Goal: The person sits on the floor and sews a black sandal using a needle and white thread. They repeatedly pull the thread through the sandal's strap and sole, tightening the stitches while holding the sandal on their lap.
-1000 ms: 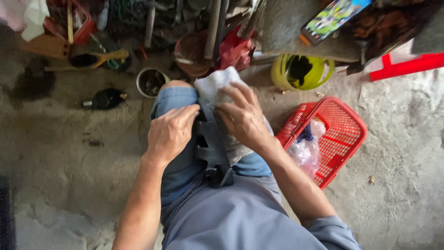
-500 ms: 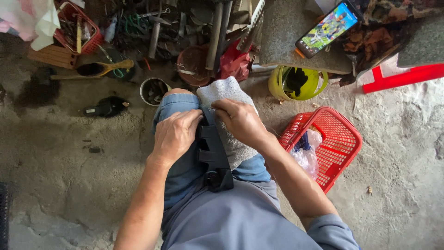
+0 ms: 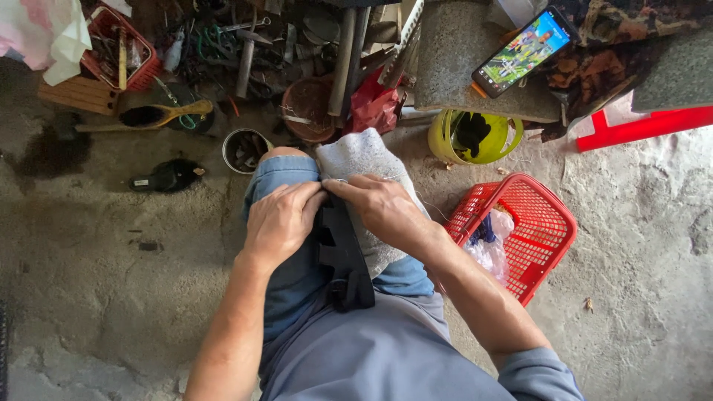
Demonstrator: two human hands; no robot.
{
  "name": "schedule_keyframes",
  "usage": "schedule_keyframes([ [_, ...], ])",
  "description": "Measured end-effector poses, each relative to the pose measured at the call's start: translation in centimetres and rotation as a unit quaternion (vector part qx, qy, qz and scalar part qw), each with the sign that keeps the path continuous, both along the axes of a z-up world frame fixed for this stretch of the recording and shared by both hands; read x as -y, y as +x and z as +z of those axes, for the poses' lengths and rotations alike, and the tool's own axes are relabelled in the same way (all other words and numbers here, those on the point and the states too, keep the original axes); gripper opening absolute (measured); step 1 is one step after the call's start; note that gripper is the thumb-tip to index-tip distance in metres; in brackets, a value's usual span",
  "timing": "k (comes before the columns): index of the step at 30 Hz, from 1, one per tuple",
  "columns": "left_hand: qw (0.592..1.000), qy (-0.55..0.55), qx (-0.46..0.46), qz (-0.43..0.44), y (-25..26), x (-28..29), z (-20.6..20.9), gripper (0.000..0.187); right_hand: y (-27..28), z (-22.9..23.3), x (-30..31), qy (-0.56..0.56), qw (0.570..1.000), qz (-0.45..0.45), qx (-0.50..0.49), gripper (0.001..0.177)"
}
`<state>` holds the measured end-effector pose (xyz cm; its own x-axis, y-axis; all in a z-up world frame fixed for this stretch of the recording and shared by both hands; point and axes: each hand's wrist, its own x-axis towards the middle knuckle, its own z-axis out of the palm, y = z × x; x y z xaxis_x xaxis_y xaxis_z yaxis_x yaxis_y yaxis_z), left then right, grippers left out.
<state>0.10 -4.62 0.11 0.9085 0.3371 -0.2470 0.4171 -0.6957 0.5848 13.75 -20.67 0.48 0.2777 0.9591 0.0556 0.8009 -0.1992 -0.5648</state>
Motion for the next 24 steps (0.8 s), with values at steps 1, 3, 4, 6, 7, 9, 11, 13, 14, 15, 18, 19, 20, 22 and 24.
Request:
schedule_keyframes([
  [1, 1.000, -0.001, 0.000, -0.001, 0.0, 0.1, 0.1, 0.023, 0.1, 0.5, 0.0, -0.001, 1.000, -0.001, 0.000, 0.034],
  [3, 1.000, 0.014, -0.001, 0.007, -0.1, 0.4, 0.2, 0.028, 0.1, 1.3, 0.1, 0.009, 1.000, 0.009, -0.023, 0.034],
  [4, 1.000, 0.014, -0.002, 0.007, -0.4, 0.4, -0.1, 0.028, 0.2, 1.1, 0.0, 0.009, 1.000, 0.009, -0.024, 0.034],
  [6, 0.997, 0.058, -0.049, 0.026, -0.9, 0.5, -0.5, 0.039, 0.3, 0.6, -0.2, -0.001, 1.000, 0.009, -0.012, 0.035],
  [7, 0.997, 0.058, -0.051, 0.027, -0.9, 0.5, 0.2, 0.039, 0.3, 0.5, -0.1, -0.001, 1.000, 0.010, -0.014, 0.035],
  [9, 0.988, 0.079, -0.107, 0.082, -1.0, 0.5, 1.6, 0.054, 0.4, 0.4, 0.1, 0.016, 0.999, 0.006, -0.027, 0.033],
  [11, 0.985, 0.076, -0.125, 0.095, -1.2, 0.2, 2.8, 0.055, 0.2, 0.3, -0.2, 0.027, 0.999, -0.011, -0.031, 0.031],
  [13, 0.981, 0.073, -0.143, 0.109, -2.2, -0.3, 3.3, 0.057, 0.2, 0.5, -0.3, 0.037, 0.998, -0.026, -0.035, 0.028],
  [14, 0.981, 0.056, -0.137, 0.129, -3.0, -0.6, 3.3, 0.059, 0.4, 0.7, -0.3, 0.038, 0.998, -0.042, -0.024, 0.027],
  [15, 0.979, 0.040, -0.130, 0.149, -3.8, -0.8, 3.2, 0.061, 0.5, 1.0, -0.3, 0.039, 0.998, -0.057, -0.012, 0.025],
  [18, 0.970, -0.004, -0.144, 0.195, -7.6, -2.2, 1.5, 0.069, 0.9, -0.7, 1.2, 0.022, 0.996, -0.056, -0.063, 0.022],
  [19, 0.971, -0.004, -0.145, 0.192, -7.6, -2.1, 1.4, 0.069, 0.8, -1.4, 1.6, 0.021, 0.996, -0.060, -0.064, 0.022],
  [20, 0.971, -0.013, -0.138, 0.193, -7.8, -1.8, 1.3, 0.067, 0.6, -2.0, 2.1, 0.021, 0.996, -0.062, -0.063, 0.022],
  [22, 0.971, -0.022, -0.132, 0.198, -7.5, -1.3, 1.1, 0.065, -0.2, -3.2, 3.0, 0.021, 0.996, -0.060, -0.062, 0.022],
  [24, 0.976, -0.076, -0.072, 0.193, -6.5, -1.0, 1.0, 0.052, -1.3, -4.2, 3.7, 0.016, 0.994, -0.057, -0.096, 0.016],
])
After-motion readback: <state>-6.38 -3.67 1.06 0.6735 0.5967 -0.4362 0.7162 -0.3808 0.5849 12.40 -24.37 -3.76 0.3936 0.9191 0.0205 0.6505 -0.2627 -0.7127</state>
